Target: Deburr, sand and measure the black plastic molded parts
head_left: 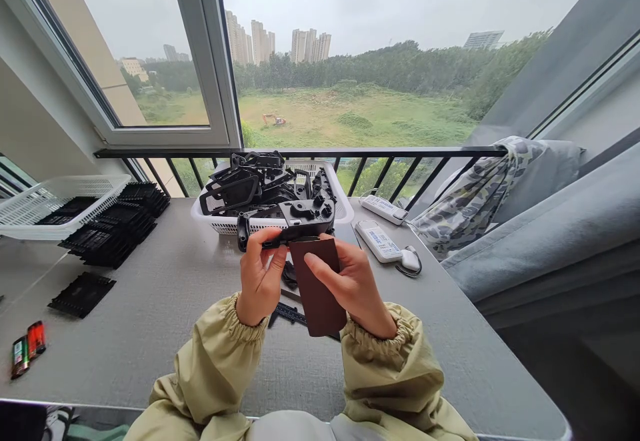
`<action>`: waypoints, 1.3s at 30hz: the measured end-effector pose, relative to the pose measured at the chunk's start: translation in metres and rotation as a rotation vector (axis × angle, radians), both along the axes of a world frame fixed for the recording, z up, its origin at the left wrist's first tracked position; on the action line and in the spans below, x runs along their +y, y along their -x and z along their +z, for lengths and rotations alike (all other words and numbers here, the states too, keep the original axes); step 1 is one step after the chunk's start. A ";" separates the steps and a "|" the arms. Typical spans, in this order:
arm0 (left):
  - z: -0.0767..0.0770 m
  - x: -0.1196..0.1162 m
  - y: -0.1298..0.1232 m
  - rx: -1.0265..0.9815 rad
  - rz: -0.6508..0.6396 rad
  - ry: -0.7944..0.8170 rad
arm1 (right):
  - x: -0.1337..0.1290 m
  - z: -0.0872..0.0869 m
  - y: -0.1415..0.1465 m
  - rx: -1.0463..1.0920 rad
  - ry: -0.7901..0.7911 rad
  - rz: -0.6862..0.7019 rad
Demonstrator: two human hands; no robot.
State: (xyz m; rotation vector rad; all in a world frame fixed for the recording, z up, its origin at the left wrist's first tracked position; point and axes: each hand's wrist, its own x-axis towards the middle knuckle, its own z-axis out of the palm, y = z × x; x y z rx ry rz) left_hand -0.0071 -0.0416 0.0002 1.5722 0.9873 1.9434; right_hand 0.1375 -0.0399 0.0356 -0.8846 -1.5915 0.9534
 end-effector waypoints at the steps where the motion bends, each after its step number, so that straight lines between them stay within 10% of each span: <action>1: -0.002 0.000 0.001 0.042 0.009 -0.012 | 0.000 0.000 0.001 -0.001 -0.008 -0.005; 19: -0.003 0.000 0.002 0.020 0.011 0.022 | -0.001 0.001 -0.001 -0.026 0.014 -0.010; 39: 0.014 0.008 0.011 -0.406 -0.151 0.168 | 0.001 -0.002 -0.008 0.560 0.324 -0.049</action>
